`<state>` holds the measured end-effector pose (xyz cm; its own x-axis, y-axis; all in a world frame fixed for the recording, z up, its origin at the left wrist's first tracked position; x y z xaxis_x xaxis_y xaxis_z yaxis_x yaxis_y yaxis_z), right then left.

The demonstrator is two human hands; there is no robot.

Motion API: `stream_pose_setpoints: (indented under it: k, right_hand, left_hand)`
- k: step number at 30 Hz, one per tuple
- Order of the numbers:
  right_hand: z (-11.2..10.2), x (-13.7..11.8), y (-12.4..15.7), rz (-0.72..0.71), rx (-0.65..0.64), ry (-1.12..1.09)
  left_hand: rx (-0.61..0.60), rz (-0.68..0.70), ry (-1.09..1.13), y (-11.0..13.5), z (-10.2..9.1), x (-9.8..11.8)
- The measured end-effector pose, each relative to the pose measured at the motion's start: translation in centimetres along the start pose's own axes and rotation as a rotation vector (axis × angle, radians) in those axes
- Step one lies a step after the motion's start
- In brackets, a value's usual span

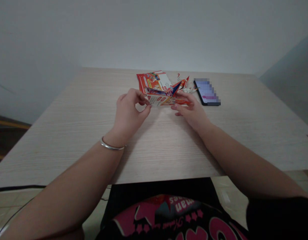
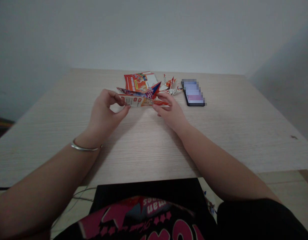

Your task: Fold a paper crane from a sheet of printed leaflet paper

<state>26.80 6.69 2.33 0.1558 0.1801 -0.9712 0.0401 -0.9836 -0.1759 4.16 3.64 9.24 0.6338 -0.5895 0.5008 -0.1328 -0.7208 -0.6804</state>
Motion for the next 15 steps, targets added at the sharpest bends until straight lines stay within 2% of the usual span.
stream_pose_setpoints:
  k: [4,7,12,15]
  right_hand:
    - [-0.2,-2.2,0.2,-0.247,-0.019,0.173]
    - [0.1,-3.5,0.7,-0.388,-0.052,0.35]
    - [0.4,-3.3,0.8,-0.385,-0.082,0.467]
    - [0.6,-2.8,0.6,-0.355,-0.115,0.485]
  left_hand:
    - [-0.102,-0.128,0.12,0.3,1.3,-2.3]
    - [-0.123,-0.139,0.126,0.6,1.8,-3.0]
    - [0.016,0.047,0.015,0.3,-0.3,-0.8]
    - [-0.084,0.151,-0.103,0.0,0.2,0.8]
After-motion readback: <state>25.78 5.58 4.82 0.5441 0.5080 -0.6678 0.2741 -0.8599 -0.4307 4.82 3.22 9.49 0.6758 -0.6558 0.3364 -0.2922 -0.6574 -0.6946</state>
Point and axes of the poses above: each hand's wrist, its own y-axis away from the middle knuckle, its own z-axis out of the palm, x = y × z, the point moved 10 cm from there along -y, towards the middle knuckle, and after that the axes turned 3 degrees about y, right-handed, at the moved point
